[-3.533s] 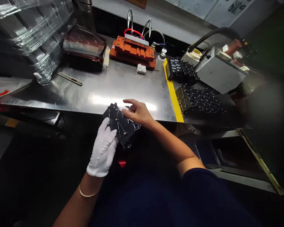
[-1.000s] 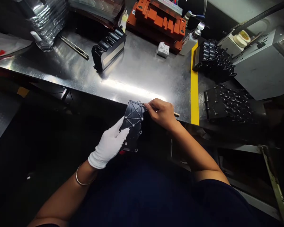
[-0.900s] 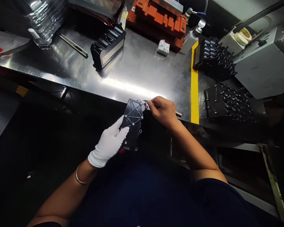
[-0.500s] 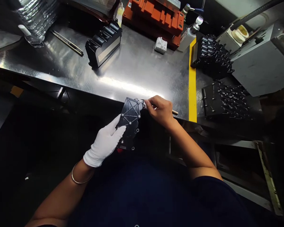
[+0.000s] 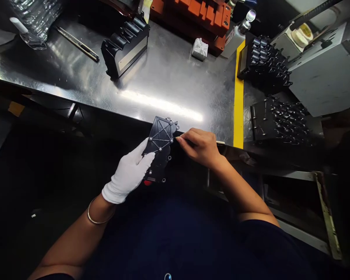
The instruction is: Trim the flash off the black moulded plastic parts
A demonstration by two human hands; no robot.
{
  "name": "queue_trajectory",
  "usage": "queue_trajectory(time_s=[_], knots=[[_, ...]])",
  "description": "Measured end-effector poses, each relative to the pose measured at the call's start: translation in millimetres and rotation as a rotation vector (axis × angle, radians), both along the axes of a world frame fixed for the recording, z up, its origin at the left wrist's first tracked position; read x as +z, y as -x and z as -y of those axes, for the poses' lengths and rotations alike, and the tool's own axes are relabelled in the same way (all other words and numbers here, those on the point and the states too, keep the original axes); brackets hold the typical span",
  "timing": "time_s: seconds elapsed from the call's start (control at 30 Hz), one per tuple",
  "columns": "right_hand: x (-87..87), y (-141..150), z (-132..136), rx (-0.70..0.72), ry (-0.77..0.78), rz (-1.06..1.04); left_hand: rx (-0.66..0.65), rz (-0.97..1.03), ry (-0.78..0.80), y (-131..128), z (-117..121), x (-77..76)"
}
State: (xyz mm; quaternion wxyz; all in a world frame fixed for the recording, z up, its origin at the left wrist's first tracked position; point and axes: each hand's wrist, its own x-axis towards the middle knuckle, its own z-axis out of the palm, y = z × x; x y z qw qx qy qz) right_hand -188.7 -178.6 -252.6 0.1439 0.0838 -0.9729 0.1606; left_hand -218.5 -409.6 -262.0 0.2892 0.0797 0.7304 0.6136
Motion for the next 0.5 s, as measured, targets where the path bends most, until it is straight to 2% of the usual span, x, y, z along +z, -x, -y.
queue_trajectory(time_s=[0.17, 0.37, 0.5], knots=[[2.1, -3, 2, -0.004, -0.053, 0.021, 0.007, -0.021, 0.066, 1, 0, -0.8], [8.1, 6, -4, 0.078, -0.085, 0.082, 0.021, -0.042, 0.098, 4, 1, 0.8], [11.9, 19, -14, 0.225, -0.037, 0.131, 0.036, -0.041, 0.120, 4, 0, 1.7]])
